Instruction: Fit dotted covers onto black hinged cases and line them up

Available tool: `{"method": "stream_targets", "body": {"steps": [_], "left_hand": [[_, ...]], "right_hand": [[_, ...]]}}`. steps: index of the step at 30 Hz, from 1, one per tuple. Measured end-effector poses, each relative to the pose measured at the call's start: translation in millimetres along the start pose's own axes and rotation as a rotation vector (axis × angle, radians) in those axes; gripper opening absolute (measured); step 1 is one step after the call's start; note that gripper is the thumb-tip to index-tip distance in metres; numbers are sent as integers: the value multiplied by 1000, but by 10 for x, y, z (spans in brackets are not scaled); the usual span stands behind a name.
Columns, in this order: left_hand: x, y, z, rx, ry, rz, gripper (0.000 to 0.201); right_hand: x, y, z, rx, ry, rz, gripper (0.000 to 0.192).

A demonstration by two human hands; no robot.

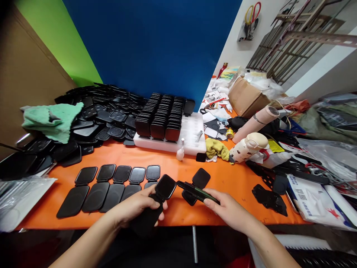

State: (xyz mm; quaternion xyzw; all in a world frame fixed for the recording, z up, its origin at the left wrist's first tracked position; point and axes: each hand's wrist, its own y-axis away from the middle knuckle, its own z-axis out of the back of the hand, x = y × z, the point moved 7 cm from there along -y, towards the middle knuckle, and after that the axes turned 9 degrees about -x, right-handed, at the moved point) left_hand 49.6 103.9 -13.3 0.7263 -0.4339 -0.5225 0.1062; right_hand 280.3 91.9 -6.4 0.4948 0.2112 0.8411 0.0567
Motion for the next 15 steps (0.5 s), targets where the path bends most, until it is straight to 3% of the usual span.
{"method": "stream_targets", "body": {"steps": [2,7,15], "left_hand": [[12,0,4,-2,3,10,31],[33,29,-58,78,27,32,29],[-2,7,-95,77,79,-9,25]], "right_hand": [[-2,4,0,21,8,-6,43],[-132,32,-134,248,-224,-167,47],[-181,-13,-125,259,-350,-175,44]]}}
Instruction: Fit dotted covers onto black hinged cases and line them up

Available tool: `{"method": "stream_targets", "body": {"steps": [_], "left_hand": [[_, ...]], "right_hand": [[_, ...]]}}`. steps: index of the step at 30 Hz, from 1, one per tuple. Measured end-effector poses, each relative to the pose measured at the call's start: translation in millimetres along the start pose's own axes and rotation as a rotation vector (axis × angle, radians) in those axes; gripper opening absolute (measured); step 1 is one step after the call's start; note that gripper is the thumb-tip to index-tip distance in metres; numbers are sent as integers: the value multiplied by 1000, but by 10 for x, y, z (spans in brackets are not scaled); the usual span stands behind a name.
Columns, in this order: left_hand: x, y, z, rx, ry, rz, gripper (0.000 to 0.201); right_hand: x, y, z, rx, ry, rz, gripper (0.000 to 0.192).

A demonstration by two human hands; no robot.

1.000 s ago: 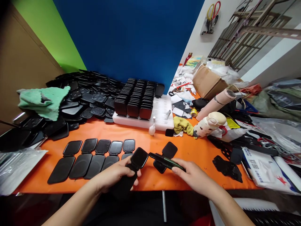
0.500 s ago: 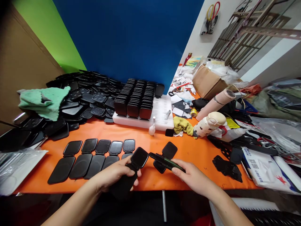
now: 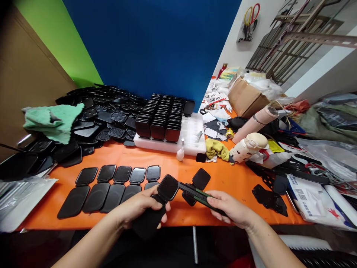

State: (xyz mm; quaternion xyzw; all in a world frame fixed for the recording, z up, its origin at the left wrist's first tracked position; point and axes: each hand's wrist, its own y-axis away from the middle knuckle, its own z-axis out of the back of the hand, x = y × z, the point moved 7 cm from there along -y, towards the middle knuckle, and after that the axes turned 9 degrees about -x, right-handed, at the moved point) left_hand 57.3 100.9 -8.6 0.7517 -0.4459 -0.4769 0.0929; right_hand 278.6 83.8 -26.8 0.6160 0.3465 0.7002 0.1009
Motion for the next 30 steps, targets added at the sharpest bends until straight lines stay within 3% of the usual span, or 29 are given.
{"method": "stream_targets", "body": {"steps": [5,10,13,16,20,25,30], "left_hand": [[79,-96,34,-65,-22,-34,27],[105,-174,-19,-55,-168,-59,33],[-34,-245,-11,-147,-419,-241,39],[-172,-324,2,-333,-700,-455,54],[-175,-442,-138,-481,-1146,-660,61],[-61,-596,-226,-600,-1366,-658,63],[-30,-692,-242,-611,-1425,-672,60]], "right_hand": [[40,-24,-93,26,9,27,42],[78,-105,-143,-142,205,88,41],[22,-172,-138,-226,248,103,42],[-70,-213,-71,-306,220,108,43],[-175,-196,50,-428,291,108,42],[-268,-158,71,-477,287,79,41],[-376,-159,6,-398,56,-37,43]]}}
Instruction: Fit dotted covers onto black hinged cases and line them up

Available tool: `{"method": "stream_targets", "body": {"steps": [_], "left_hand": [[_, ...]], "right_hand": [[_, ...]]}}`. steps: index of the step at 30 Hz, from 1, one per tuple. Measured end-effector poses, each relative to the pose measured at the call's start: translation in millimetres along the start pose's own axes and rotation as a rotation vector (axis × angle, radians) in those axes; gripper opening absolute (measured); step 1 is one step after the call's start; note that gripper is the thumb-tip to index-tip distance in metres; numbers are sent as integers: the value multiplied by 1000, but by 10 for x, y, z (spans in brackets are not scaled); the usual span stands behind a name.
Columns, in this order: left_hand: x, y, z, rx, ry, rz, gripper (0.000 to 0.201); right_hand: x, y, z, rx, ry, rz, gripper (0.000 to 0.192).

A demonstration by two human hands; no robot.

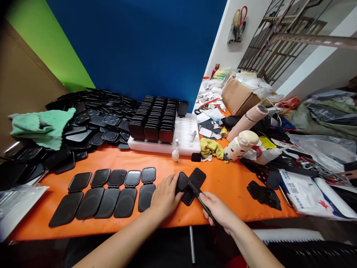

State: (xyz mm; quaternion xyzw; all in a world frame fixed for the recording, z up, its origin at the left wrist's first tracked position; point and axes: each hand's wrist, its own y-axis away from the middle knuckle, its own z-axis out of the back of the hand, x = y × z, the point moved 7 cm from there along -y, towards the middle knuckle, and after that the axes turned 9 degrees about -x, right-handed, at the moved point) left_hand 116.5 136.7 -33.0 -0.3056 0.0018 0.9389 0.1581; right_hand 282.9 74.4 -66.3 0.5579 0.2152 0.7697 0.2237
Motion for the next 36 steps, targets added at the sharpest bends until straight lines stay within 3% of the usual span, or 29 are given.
{"method": "stream_targets", "body": {"steps": [5,10,19,29,36], "left_hand": [[-1,-20,-10,5,0,-24,60],[-46,-12,23,-14,43,-55,44],[-9,3,34,-54,149,-66,34],[42,-33,71,-77,196,23,36],[157,-96,63,-98,267,139,34]], "right_hand": [[49,20,-1,40,-41,-40,45],[148,34,36,51,-35,-41,46],[208,28,76,35,7,-21,46],[339,-64,3,9,167,105,41],[371,-8,173,-54,205,127,43]]}}
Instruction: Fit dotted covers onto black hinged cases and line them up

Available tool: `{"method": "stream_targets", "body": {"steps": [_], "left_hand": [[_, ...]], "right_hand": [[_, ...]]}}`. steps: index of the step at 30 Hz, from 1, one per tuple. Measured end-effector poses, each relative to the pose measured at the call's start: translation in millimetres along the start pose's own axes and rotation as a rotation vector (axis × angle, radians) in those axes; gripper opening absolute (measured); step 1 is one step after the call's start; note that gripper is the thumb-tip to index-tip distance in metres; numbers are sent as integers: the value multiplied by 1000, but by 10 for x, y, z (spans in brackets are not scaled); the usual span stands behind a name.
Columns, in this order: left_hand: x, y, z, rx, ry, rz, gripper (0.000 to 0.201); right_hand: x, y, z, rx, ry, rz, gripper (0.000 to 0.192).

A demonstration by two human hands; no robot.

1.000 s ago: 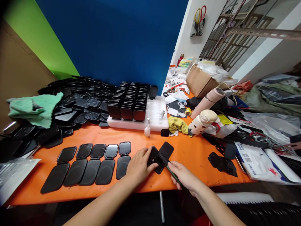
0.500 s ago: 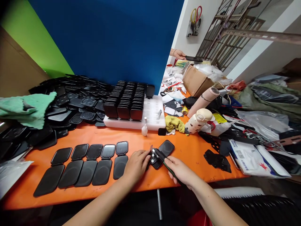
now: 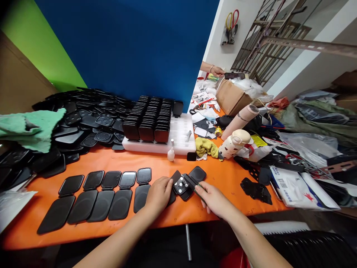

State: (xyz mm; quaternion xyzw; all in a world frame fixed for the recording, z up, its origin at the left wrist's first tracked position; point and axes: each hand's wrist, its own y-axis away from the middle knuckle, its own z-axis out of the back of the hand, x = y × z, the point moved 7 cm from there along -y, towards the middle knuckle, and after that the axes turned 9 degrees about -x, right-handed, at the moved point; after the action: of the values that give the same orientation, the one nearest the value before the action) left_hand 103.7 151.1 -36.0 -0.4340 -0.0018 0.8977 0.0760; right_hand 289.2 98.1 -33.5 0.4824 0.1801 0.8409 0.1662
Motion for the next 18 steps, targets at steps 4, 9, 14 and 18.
{"method": "stream_targets", "body": {"steps": [4,9,14,18], "left_hand": [[47,-54,15,-3,43,59,32],[157,-164,52,4,110,147,35],[236,-209,32,12,184,208,35],[249,-203,11,6,247,238,33]], "right_hand": [[-51,76,138,-50,-97,-34,45],[-299,70,370,-227,-95,-40,45],[-564,-34,705,-518,344,-26,47],[-454,-35,741,-677,473,48,41]]}}
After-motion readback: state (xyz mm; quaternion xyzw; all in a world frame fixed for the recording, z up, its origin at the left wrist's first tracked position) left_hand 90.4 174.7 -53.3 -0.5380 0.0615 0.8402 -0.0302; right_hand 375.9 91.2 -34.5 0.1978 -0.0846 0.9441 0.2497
